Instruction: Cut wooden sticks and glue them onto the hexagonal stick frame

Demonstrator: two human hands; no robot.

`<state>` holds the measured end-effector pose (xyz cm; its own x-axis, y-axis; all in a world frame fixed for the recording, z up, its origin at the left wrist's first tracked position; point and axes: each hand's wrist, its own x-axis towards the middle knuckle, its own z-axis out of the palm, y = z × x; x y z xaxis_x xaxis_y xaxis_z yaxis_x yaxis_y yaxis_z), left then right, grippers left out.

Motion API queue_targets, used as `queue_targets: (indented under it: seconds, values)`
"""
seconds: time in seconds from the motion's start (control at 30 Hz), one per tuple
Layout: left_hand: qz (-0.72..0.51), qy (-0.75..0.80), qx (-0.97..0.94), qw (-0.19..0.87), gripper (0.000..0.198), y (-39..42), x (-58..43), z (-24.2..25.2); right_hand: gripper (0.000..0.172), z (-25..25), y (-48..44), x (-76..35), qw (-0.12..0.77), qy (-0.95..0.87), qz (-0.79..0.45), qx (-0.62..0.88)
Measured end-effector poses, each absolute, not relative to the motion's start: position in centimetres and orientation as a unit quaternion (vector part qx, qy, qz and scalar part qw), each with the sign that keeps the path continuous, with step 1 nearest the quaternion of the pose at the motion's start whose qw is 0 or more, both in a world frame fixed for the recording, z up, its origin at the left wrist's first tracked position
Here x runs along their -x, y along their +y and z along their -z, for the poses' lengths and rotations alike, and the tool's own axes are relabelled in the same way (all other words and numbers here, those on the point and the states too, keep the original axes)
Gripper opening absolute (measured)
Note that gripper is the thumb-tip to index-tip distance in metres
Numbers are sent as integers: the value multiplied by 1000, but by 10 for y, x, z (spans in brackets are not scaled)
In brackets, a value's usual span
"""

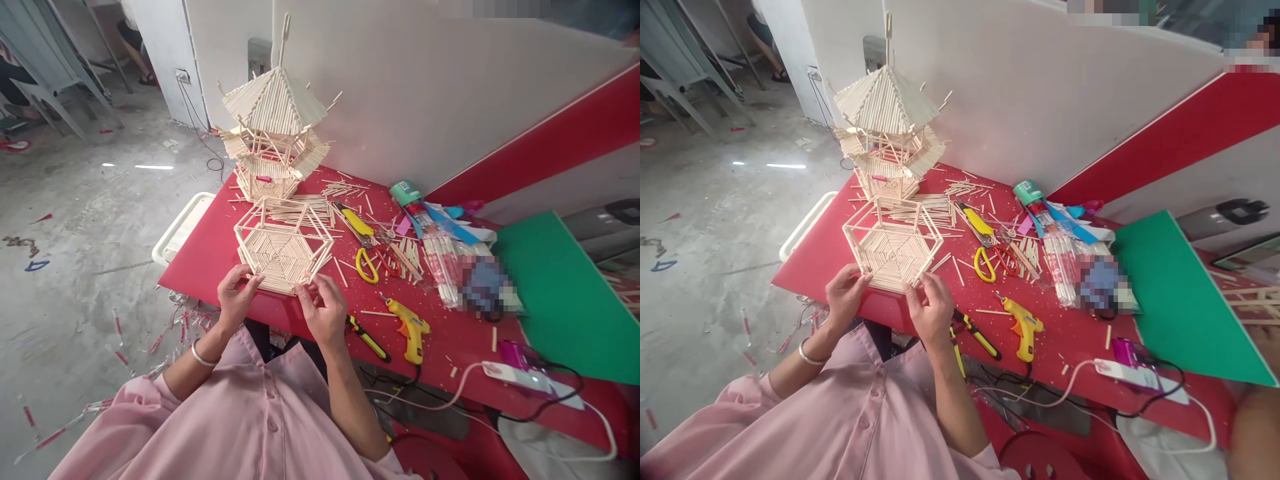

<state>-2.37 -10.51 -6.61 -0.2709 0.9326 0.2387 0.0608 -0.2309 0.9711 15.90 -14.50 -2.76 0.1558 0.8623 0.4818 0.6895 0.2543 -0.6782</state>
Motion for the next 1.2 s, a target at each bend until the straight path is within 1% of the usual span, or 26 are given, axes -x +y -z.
queue_targets:
  seconds: [0.27,0.53,0.77,0.93,1.2]
  values:
    - [-619,508,-483,355,20,-104,24,74,25,26,-145,-159,461,-646,-88,602]
    - [-620,507,-486,349,21,-104,23,71,24,27,-145,-159,460,-651,-82,598]
    - [-614,519,-491,335,24,-104,23,70,24,29,-145,-158,460,-650,-72,600]
    - [-615,522,-482,341,22,-105,23,72,25,30,-145,-158,463,-647,-73,602]
    - [-616,526,-473,346,24,-105,23,70,26,30,-145,-158,459,-651,-64,601]
